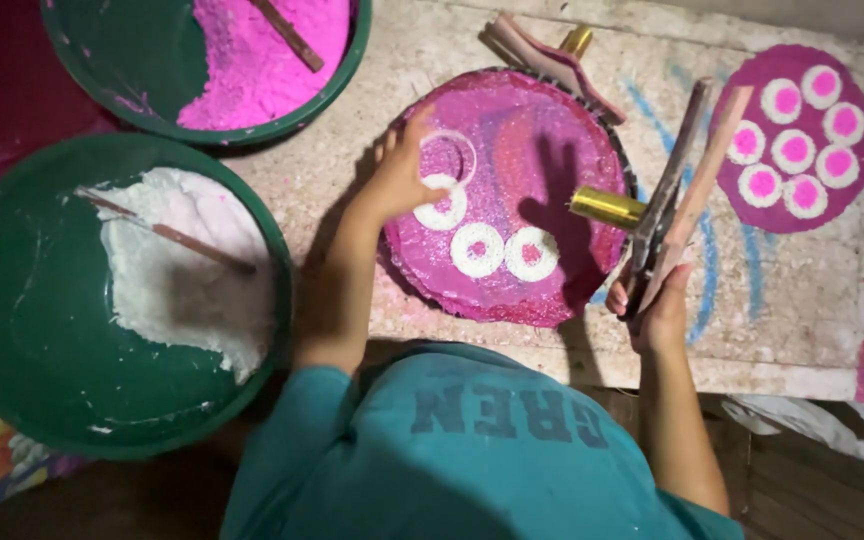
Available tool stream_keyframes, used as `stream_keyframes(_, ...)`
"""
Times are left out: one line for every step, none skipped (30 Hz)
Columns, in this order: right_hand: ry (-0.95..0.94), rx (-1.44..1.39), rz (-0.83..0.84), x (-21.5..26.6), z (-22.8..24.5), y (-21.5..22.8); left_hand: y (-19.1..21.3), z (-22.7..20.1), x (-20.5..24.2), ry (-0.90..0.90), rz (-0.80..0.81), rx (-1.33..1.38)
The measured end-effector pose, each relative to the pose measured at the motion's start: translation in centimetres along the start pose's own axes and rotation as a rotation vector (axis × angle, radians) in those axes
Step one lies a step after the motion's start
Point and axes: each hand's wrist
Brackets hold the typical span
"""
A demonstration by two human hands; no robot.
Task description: The person scoops white and pink powders into a wooden mold, presses them together, and releases ring-shaped confections onto a pink tray. The process is repeated to produce multiple identical items.
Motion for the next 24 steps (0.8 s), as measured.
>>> stream_keyframes(-0.003, 0.001, 0.014, 0.2, -0.1, -0.1, 0.4, -0.6, -1.2, -0.013, -0.010, -0.006)
stream_keyframes(0.022, 0.012, 0.035, 0.4, -0.1, -0.3, 0.8, -1.3, -2.2, -0.045, -0.006, -0.046)
stream_keyframes(0.046, 0.024, 0.057, 0.5, 0.2, -0.7, 1.2, -2.4, -3.0, -0.078, -0.002, -0.086)
stream_keyframes(0.075, 0.035, 0.072, 0.4, 0.6, -1.4, 1.7, -3.7, -3.4, -0.118, 0.004, -0.128)
stream_keyframes(0.110, 0.167, 0.082, 0.4, 1.3, -2.3, 2.1, -5.3, -3.2, -0.224, 0.033, -0.134)
stream_keyframes(0.149, 0.304, 0.078, 0.8, 2.3, -3.2, 2.0, -7.4, -2.7, -0.343, 0.069, -0.137)
stream_keyframes(0.185, 0.442, 0.070, 1.3, 3.5, -4.3, 1.9, -9.8, -1.9, -0.461, 0.104, -0.140)
stream_keyframes(0.270, 0.591, 0.113, 2.2, 4.8, -5.4, 1.5, -12.1, -0.2, -0.559, 0.161, -0.100)
stream_keyframes(0.349, 0.743, 0.157, 3.1, 6.2, -6.6, 1.1, -14.4, 2.1, -0.658, 0.241, -0.020)
stream_keyframes(0.430, 0.901, 0.210, 3.9, 8.1, -8.0, 1.0, -16.5, 4.4, -0.745, 0.325, 0.084)
stream_keyframes(0.578, 1.044, 0.244, 5.1, 10.1, -9.6, 1.2, -18.3, 7.0, -0.806, 0.412, 0.191)
stream_keyframes(0.724, 1.188, 0.289, 6.3, 12.3, -11.2, 1.7, -19.6, 9.7, -0.846, 0.494, 0.297)
stream_keyframes(0.869, 1.331, 0.335, 7.2, 14.4, -12.9, 2.4, -20.5, 12.1, -0.858, 0.561, 0.349)
stream_keyframes(0.965, 1.380, 0.444, 7.5, 16.5, -14.6, 3.4, -21.1, 14.2, -0.849, 0.611, 0.345)
stream_keyframes(1.058, 1.427, 0.555, 7.3, 18.6, -16.1, 4.5, -21.3, 15.7, -0.827, 0.644, 0.311)
stream_keyframes(1.156, 1.469, 0.669, 6.7, 20.3, -17.6, 5.8, -21.5, 16.6, -0.799, 0.679, 0.218)
stream_keyframes(1.326, 1.500, 0.777, 5.5, 21.8, -18.8, 7.0, -21.4, 17.2, -0.769, 0.711, 0.125)
stream_keyframes(1.487, 1.515, 0.893, 4.6, 22.6, -19.8, 8.1, -21.0, 18.0, -0.728, 0.746, 0.039)
stream_keyframes(1.649, 1.521, 1.011, 4.4, 22.8, -20.5, 8.8, -20.5, 18.8, -0.686, 0.779, -0.046)
stream_keyframes(1.375, 1.391, 1.120, 4.4, 22.6, -21.0, 9.3, -20.1, 19.6, -0.659, 0.688, -0.133)
stream_keyframes(1.102, 1.250, 1.203, 4.5, 22.1, -21.5, 9.6, -19.7, 20.5, -0.630, 0.596, -0.218)
stream_keyframes(0.842, 1.102, 1.274, 4.6, 21.5, -22.0, 9.9, -19.3, 21.4, -0.594, 0.489, -0.306)
stream_keyframes(0.735, 1.048, 1.343, 5.0, 20.8, -22.3, 9.9, -18.9, 22.6, -0.543, 0.513, -0.281)
stream_keyframes(0.626, 0.979, 1.413, 5.6, 19.8, -22.7, 10.0, -18.3, 24.3, -0.480, 0.541, -0.257)
Point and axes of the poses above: each hand's wrist, its own x-axis away from the middle knuckle, its own y-axis out of the back of the hand, z = x × y, and after that the axes turned 2 degrees about z, right-handed
